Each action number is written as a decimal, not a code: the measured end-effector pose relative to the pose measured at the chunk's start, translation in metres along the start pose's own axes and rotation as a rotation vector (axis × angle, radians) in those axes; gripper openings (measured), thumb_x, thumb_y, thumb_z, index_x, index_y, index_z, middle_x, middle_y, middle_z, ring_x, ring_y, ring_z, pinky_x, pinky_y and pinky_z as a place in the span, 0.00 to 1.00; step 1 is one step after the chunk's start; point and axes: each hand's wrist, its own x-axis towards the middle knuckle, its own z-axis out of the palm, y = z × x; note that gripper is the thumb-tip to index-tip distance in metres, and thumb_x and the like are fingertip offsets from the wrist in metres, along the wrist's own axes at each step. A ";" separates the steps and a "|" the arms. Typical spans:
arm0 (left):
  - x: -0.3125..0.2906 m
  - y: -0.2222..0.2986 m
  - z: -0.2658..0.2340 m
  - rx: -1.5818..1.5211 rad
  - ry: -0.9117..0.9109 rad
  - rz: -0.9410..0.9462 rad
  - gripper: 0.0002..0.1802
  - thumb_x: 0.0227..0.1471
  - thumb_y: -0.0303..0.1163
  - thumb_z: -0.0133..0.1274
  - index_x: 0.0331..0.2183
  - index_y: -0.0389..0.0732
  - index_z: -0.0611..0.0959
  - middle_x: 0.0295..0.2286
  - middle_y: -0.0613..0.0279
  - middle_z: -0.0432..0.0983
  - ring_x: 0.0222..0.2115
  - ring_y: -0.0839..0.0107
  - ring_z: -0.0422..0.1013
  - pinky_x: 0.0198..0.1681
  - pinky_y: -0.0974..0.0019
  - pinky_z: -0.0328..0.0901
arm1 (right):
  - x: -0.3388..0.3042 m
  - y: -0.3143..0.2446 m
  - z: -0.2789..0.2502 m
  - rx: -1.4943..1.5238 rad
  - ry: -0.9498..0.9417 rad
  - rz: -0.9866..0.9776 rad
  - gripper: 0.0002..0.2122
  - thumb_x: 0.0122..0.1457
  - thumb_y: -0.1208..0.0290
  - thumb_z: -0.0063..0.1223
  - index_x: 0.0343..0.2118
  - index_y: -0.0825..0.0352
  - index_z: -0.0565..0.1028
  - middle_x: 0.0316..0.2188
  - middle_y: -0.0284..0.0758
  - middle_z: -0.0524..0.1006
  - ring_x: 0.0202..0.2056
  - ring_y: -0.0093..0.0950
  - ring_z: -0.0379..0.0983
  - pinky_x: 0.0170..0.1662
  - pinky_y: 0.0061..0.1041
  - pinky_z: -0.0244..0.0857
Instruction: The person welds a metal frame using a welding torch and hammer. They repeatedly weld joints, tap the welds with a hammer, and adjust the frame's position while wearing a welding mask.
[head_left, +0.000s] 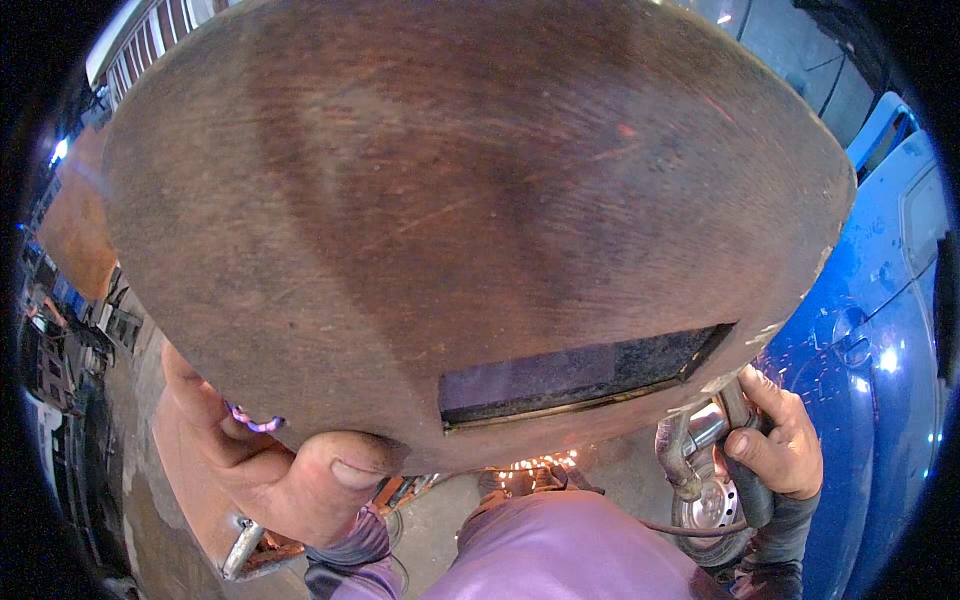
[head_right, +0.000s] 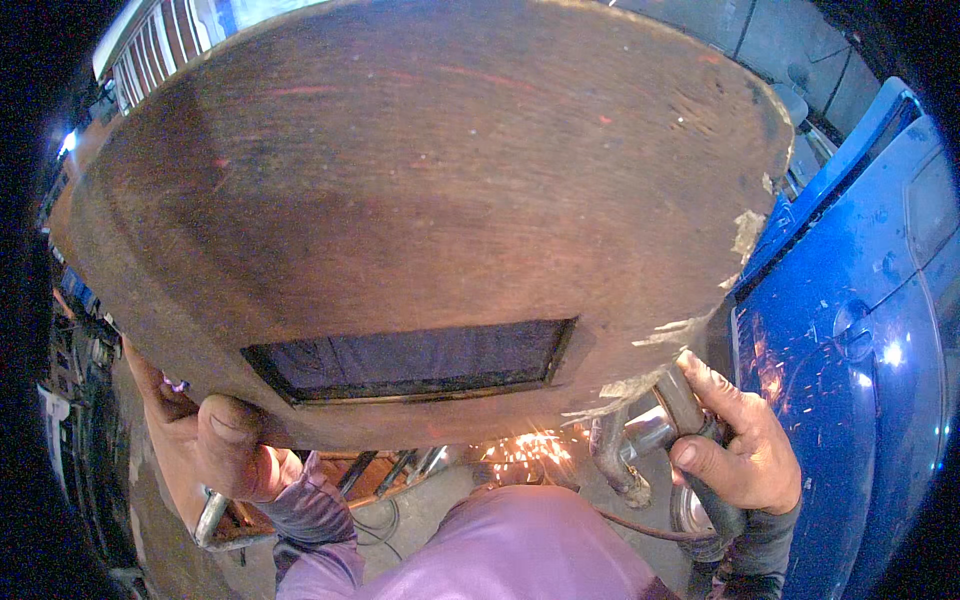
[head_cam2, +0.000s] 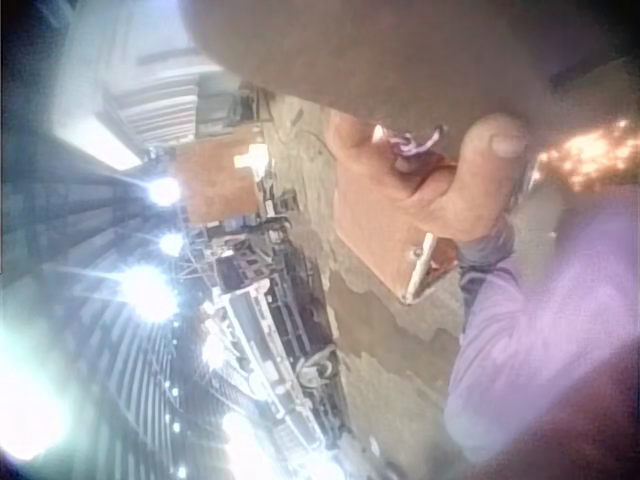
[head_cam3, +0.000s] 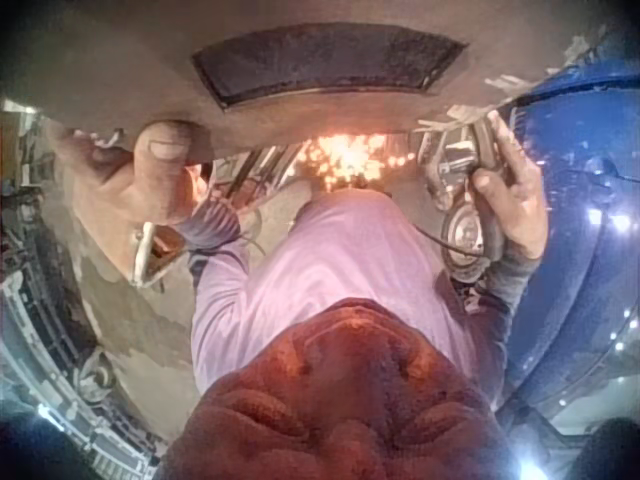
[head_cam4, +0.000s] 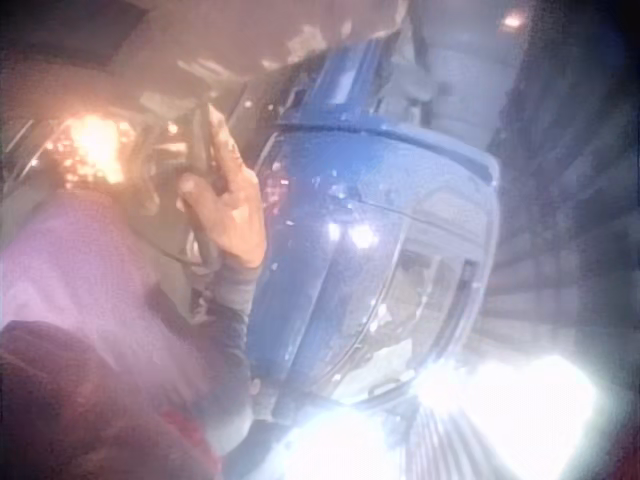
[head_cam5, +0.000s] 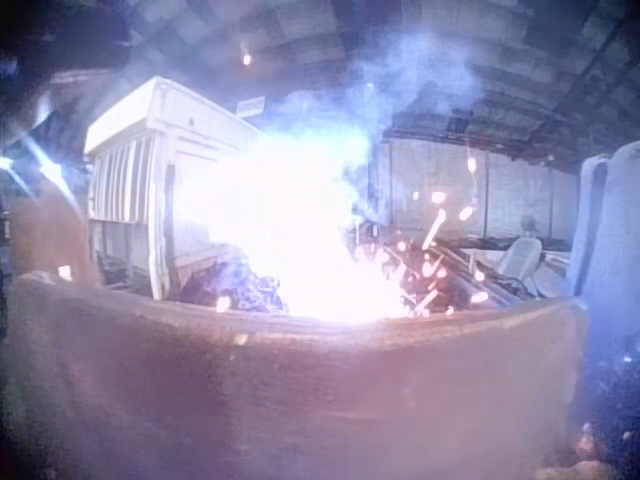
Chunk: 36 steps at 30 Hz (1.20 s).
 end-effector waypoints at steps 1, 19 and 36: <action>0.000 0.000 0.000 0.001 0.007 -0.006 0.61 0.40 0.52 0.76 0.62 0.30 0.59 0.46 0.43 0.77 0.44 0.58 0.78 0.49 0.59 0.73 | 0.000 0.000 0.000 -0.009 -0.006 -0.002 0.37 0.60 0.65 0.66 0.69 0.70 0.60 0.36 0.37 0.80 0.26 0.24 0.76 0.32 0.25 0.71; -0.006 -0.033 0.008 -0.119 0.602 0.262 0.39 0.59 0.34 0.58 0.66 0.38 0.62 0.58 0.50 0.70 0.56 0.59 0.69 0.62 0.53 0.63 | 0.005 0.004 -0.001 0.033 0.005 -0.126 0.37 0.61 0.62 0.62 0.67 0.77 0.59 0.40 0.44 0.82 0.25 0.26 0.77 0.32 0.25 0.71; -0.017 -0.022 -0.010 0.053 0.465 0.112 0.39 0.61 0.32 0.55 0.67 0.33 0.59 0.57 0.44 0.70 0.55 0.56 0.71 0.61 0.53 0.63 | 0.008 0.003 -0.005 -0.082 -0.031 -0.086 0.35 0.61 0.66 0.61 0.67 0.77 0.60 0.35 0.42 0.82 0.24 0.26 0.78 0.31 0.26 0.73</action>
